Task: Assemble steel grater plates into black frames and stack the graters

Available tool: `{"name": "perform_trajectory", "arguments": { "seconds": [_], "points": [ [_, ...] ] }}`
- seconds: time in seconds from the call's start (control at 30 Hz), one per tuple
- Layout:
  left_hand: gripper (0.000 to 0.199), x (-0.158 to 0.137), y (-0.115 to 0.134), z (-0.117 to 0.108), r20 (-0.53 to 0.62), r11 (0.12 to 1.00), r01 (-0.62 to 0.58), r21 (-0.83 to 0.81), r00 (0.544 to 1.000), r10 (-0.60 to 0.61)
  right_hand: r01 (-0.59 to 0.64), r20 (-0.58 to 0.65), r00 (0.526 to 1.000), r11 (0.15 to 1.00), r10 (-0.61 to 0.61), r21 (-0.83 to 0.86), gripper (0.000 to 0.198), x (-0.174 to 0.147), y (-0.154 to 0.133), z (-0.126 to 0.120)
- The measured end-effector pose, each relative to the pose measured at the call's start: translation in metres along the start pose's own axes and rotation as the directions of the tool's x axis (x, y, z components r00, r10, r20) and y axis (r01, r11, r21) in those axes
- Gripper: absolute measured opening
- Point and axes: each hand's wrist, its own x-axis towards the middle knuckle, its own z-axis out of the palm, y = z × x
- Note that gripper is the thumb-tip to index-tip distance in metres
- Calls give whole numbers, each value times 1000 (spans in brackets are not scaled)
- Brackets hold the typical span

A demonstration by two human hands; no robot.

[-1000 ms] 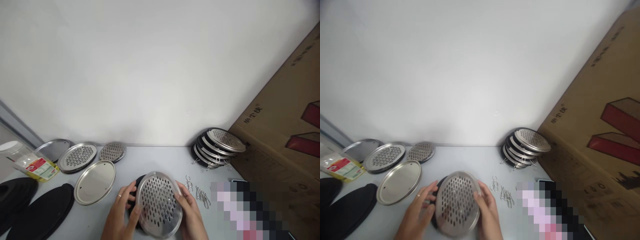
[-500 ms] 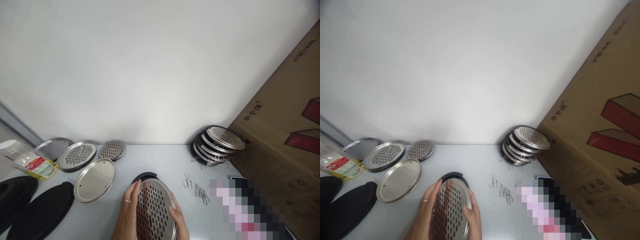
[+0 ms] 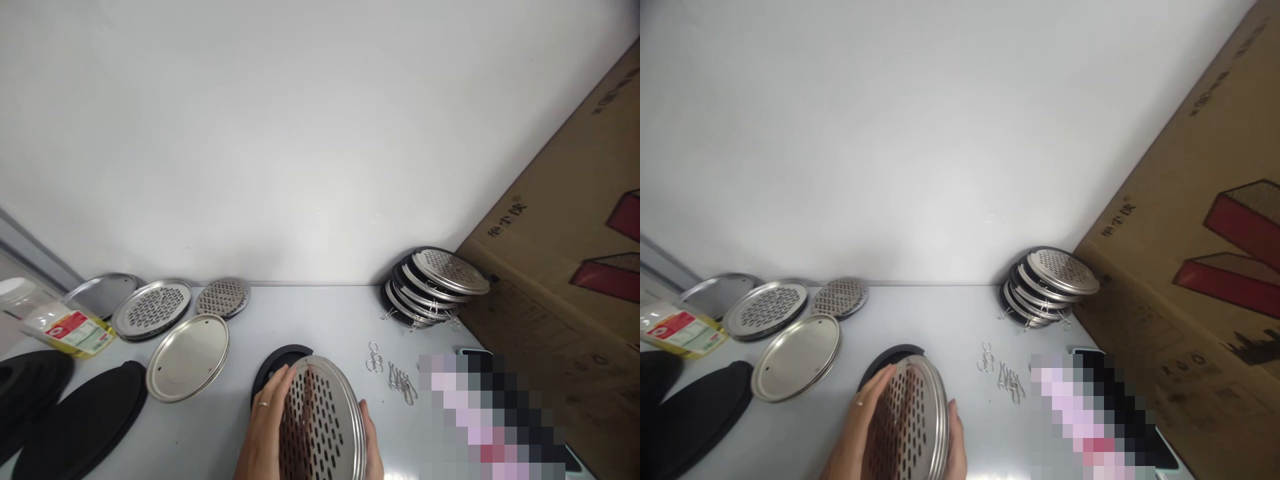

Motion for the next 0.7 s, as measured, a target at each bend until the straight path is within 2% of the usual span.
{"name": "perform_trajectory", "arguments": {
  "seconds": [0.1,0.17,0.23,0.3,0.37,0.43,0.53,0.63,0.7],
  "points": [
    [75,1,1,0,6,995,69,-70,998,-69,2,-21,1000,1000,-2,-15,62,5,-1,-1],
    [89,2,2,-1,27,980,88,-181,996,-85,-6,-47,999,1000,5,-26,56,8,-2,-6],
    [109,4,1,-4,31,945,71,-320,997,-64,-18,-46,999,999,17,-27,52,10,-6,-12],
    [117,7,-3,-12,-8,923,42,-383,999,-49,-46,-32,998,999,45,-8,50,13,-13,-14],
    [112,9,-13,-22,-81,934,58,-353,992,-92,-102,-47,993,994,104,45,52,15,-23,-11],
    [96,12,-26,-35,-161,936,137,-325,967,-198,-145,-60,986,982,153,117,58,18,-33,-5],
    [73,16,-45,-52,-216,906,218,-364,926,-310,-80,-78,992,968,101,236,60,20,-46,3],
    [70,18,-57,-64,-209,871,242,-427,911,-355,5,-137,990,940,45,342,52,20,-54,2],
    [71,17,-62,-66,-195,832,281,-479,890,-412,10,-152,987,930,49,366,42,19,-56,-3]
  ]
}}
